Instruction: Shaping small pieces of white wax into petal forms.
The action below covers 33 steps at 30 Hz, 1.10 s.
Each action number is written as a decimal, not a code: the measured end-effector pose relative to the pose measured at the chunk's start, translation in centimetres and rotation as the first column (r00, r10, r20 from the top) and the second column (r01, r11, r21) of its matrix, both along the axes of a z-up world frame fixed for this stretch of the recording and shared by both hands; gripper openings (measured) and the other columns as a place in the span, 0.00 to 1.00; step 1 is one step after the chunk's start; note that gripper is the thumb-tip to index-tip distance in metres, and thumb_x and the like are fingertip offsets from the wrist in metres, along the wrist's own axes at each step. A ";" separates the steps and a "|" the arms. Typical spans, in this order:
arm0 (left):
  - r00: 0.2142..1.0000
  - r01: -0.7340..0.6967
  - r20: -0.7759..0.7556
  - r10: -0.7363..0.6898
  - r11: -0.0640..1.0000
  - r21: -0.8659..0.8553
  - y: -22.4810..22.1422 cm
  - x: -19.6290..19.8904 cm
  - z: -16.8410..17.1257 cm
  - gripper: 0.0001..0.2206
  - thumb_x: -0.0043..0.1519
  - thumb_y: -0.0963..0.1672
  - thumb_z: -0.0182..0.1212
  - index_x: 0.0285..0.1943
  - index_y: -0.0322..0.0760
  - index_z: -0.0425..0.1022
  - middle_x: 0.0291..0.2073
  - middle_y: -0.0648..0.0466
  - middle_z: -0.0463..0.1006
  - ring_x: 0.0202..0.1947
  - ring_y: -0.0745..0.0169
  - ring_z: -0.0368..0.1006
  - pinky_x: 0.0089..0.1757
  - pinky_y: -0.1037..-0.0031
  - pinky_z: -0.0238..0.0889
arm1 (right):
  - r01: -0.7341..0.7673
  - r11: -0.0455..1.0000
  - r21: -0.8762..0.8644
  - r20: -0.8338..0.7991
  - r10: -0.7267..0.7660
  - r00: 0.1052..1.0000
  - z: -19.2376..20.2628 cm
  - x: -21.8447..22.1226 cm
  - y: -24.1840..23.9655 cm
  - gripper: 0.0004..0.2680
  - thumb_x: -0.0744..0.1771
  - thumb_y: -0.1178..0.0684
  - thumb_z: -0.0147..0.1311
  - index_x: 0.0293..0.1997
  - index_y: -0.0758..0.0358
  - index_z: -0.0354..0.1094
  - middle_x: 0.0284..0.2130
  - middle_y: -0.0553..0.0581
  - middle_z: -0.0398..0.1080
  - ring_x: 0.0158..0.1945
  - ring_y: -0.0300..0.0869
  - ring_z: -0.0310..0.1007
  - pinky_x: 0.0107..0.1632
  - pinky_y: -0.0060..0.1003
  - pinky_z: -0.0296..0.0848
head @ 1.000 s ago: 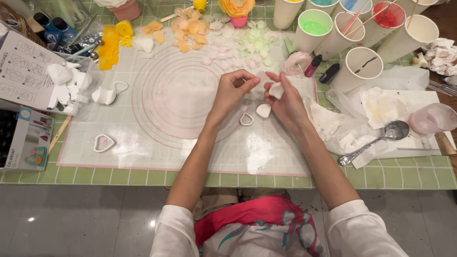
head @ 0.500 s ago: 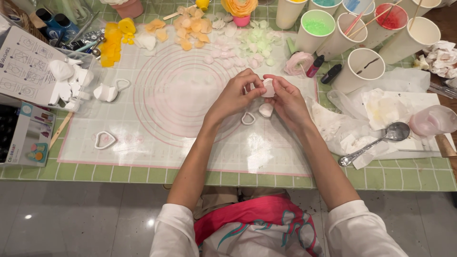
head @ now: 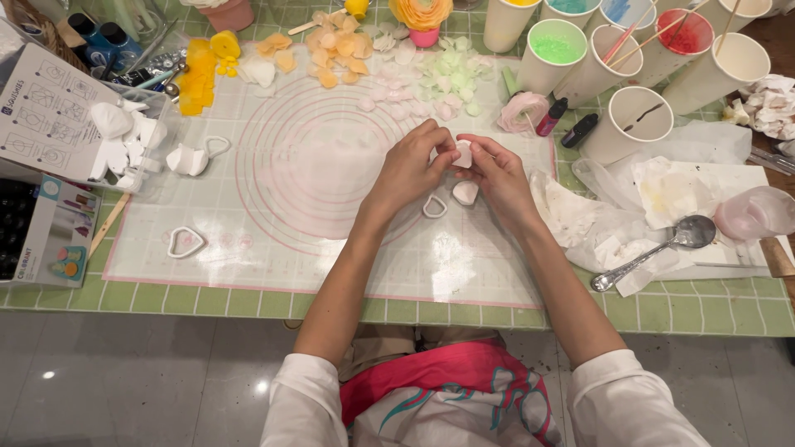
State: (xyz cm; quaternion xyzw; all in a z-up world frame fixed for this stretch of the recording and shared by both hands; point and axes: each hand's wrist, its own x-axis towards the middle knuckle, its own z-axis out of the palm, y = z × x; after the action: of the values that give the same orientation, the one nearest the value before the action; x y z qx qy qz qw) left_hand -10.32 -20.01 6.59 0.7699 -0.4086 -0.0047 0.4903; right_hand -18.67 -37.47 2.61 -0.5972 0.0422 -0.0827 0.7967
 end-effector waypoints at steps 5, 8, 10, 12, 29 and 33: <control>0.996 -0.065 0.065 0.066 0.998 -0.027 -0.7 -0.1 -0.4 0.05 0.61 0.42 0.65 0.36 0.35 0.76 0.32 0.53 0.76 0.32 0.57 0.76 0.35 0.66 0.67 | 0.000 0.999 0.046 0.027 -0.001 1.000 -0.1 0.1 0.1 0.13 0.73 0.52 0.43 0.63 0.69 0.65 0.49 0.57 0.75 0.51 0.38 0.76 0.54 0.36 0.76; 0.989 -0.097 0.101 0.107 0.990 -0.100 -1.2 -0.1 -0.9 0.05 0.60 0.42 0.66 0.35 0.34 0.76 0.30 0.53 0.78 0.30 0.57 0.76 0.34 0.67 0.68 | 0.008 0.999 0.053 0.031 -0.010 0.999 0.0 0.0 0.2 0.13 0.73 0.53 0.45 0.63 0.69 0.65 0.48 0.57 0.75 0.50 0.38 0.75 0.54 0.37 0.76; 0.986 -0.105 0.113 0.123 0.983 -0.148 -1.4 -0.1 -0.9 0.05 0.60 0.41 0.66 0.34 0.34 0.75 0.29 0.53 0.78 0.30 0.57 0.76 0.33 0.68 0.68 | 0.010 1.000 0.027 0.042 -0.011 0.999 0.0 0.0 0.2 0.13 0.73 0.55 0.47 0.64 0.69 0.64 0.47 0.57 0.74 0.49 0.38 0.74 0.55 0.38 0.76; 0.991 -0.123 0.020 0.129 0.975 -0.185 -1.6 -0.3 -0.5 0.07 0.59 0.41 0.67 0.37 0.33 0.72 0.25 0.53 0.77 0.27 0.59 0.75 0.31 0.70 0.67 | 0.012 1.000 0.019 0.059 -0.013 0.998 0.0 0.0 0.2 0.13 0.73 0.55 0.47 0.64 0.69 0.64 0.46 0.57 0.75 0.48 0.38 0.74 0.55 0.38 0.77; 0.991 0.114 0.035 -0.129 0.952 0.284 -1.7 -1.1 -2.2 0.20 0.47 0.48 0.79 0.45 0.39 0.80 0.34 0.52 0.76 0.42 0.55 0.72 0.45 0.64 0.60 | 0.214 0.939 0.270 0.050 -0.236 0.971 -1.4 0.4 -3.5 0.14 0.73 0.53 0.44 0.66 0.69 0.61 0.53 0.63 0.73 0.54 0.47 0.76 0.56 0.38 0.75; 0.984 0.142 0.058 -0.166 0.945 0.295 -1.7 -1.1 -2.1 0.19 0.48 0.47 0.78 0.45 0.40 0.79 0.39 0.54 0.75 0.48 0.56 0.70 0.50 0.65 0.56 | 0.201 0.922 0.332 0.037 -0.225 0.974 -1.4 0.5 -3.3 0.15 0.73 0.50 0.42 0.64 0.70 0.63 0.52 0.63 0.74 0.54 0.48 0.76 0.57 0.40 0.74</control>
State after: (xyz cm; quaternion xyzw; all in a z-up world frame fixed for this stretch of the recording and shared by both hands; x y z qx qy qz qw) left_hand -11.37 -21.67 4.45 0.7984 -0.4823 -0.0713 0.3534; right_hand -18.20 -40.76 1.17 -0.4457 0.0905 -0.1828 0.8716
